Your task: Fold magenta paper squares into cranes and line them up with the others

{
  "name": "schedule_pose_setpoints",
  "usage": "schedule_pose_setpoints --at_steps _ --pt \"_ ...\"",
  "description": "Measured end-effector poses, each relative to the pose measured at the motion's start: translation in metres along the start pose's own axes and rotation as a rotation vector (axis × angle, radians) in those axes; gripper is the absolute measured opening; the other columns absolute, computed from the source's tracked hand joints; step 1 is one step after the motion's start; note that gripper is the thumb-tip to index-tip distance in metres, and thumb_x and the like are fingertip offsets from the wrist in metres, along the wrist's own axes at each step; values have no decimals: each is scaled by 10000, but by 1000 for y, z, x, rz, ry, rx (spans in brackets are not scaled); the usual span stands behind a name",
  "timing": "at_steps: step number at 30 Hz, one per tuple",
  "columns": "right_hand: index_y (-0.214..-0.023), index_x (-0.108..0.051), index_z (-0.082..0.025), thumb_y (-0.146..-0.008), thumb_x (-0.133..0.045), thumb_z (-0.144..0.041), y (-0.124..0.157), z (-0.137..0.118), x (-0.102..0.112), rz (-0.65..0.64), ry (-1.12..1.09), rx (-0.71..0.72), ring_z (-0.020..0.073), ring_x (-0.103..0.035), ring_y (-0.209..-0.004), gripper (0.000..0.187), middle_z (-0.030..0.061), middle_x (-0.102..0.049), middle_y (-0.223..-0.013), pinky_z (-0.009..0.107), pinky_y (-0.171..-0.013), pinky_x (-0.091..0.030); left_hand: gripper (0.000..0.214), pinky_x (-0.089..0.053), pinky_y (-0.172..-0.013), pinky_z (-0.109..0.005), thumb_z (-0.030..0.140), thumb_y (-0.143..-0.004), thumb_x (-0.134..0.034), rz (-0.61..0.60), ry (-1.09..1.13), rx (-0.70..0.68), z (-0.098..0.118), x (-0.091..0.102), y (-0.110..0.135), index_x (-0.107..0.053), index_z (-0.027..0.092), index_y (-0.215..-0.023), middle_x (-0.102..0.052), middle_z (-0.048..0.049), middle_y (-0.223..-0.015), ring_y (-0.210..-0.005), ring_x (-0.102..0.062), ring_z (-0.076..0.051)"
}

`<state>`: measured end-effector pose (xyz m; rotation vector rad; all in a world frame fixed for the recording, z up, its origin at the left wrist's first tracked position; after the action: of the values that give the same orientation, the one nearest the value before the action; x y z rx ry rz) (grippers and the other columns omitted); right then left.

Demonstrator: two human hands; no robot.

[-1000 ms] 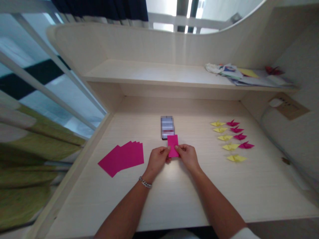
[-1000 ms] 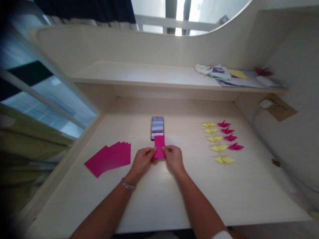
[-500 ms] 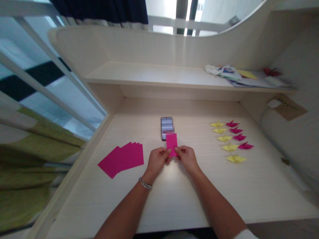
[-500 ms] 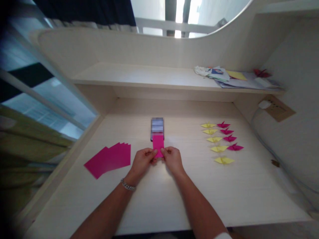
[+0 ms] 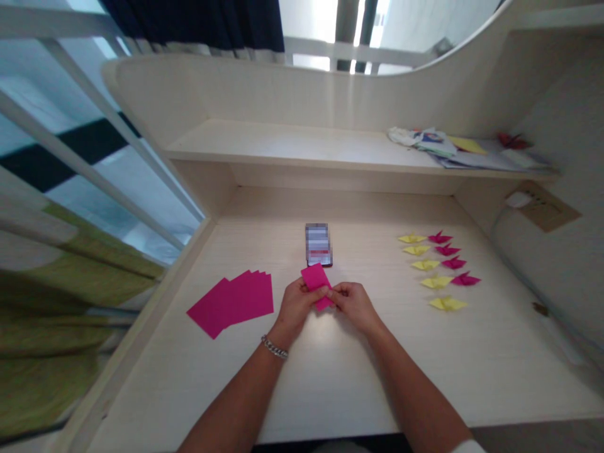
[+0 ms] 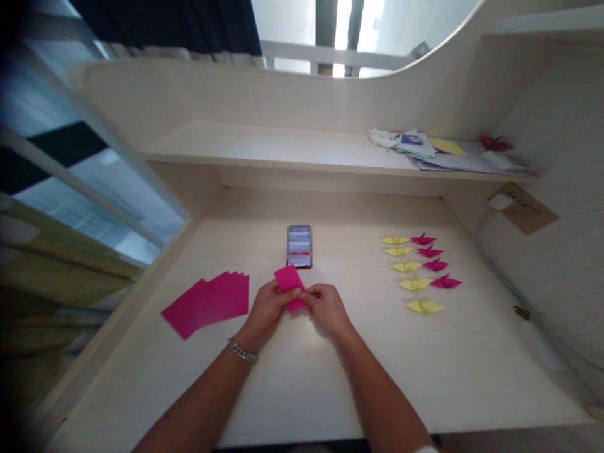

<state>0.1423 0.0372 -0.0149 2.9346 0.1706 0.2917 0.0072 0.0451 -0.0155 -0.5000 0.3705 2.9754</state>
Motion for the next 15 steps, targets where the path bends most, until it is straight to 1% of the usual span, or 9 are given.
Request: schedule_pose_setpoints --at_steps 3,6,8,11,15 --pt "-669 -667 -131 -749 -621 -370 4 -2 -5 -81 36 -4 94 -446 -459 255 -6 -565 -514 206 -445 -304 346 -495 -581 -265 274 -532 -818 78 12 -10 0 4 1 -641 114 -784 -673 -40 -700 -605 -611 -145" --pt "-672 -674 -136 -737 -629 -331 8 -5 -8 -176 72 -3 94 -439 -476 210 -11 -570 -532 208 -462 -309 410 -490 -563 -251 255 -523 -822 180 34 -30 1 14 -1 -634 128 -865 -677 -34 -727 -610 -618 -138" --pt "-657 -671 -137 -746 -617 -322 10 -8 -6 -219 88 3 92 -422 -476 212 -16 -555 -525 210 -465 -297 458 -484 -565 -237 233 -507 -829 246 63 -39 3 22 -4 -622 135 -904 -679 -30 -728 -611 -622 -128" --pt "-631 -661 -138 -762 -597 -322 11 -12 0 -232 96 20 92 -404 -477 235 -21 -532 -509 215 -473 -289 465 -485 -591 -234 225 -508 -829 270 84 -51 7 32 -9 -618 132 -912 -680 -33 -728 -625 -629 -124" --pt "-608 -661 -139 -760 -596 -330 11 -13 8 -237 121 20 97 -404 -472 252 -19 -531 -494 221 -476 -287 446 -490 -625 -246 260 -541 -819 324 76 -103 17 41 -12 -622 137 -922 -684 -37 -741 -651 -633 -129"
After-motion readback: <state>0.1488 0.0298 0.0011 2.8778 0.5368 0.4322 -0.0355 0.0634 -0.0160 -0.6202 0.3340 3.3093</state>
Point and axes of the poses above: each hand's wrist, its own y-axis away from the middle knuckle, its own x-axis out of the back of the hand, z = x × y, the point moved 5 cm from there along -y, towards the middle knuckle
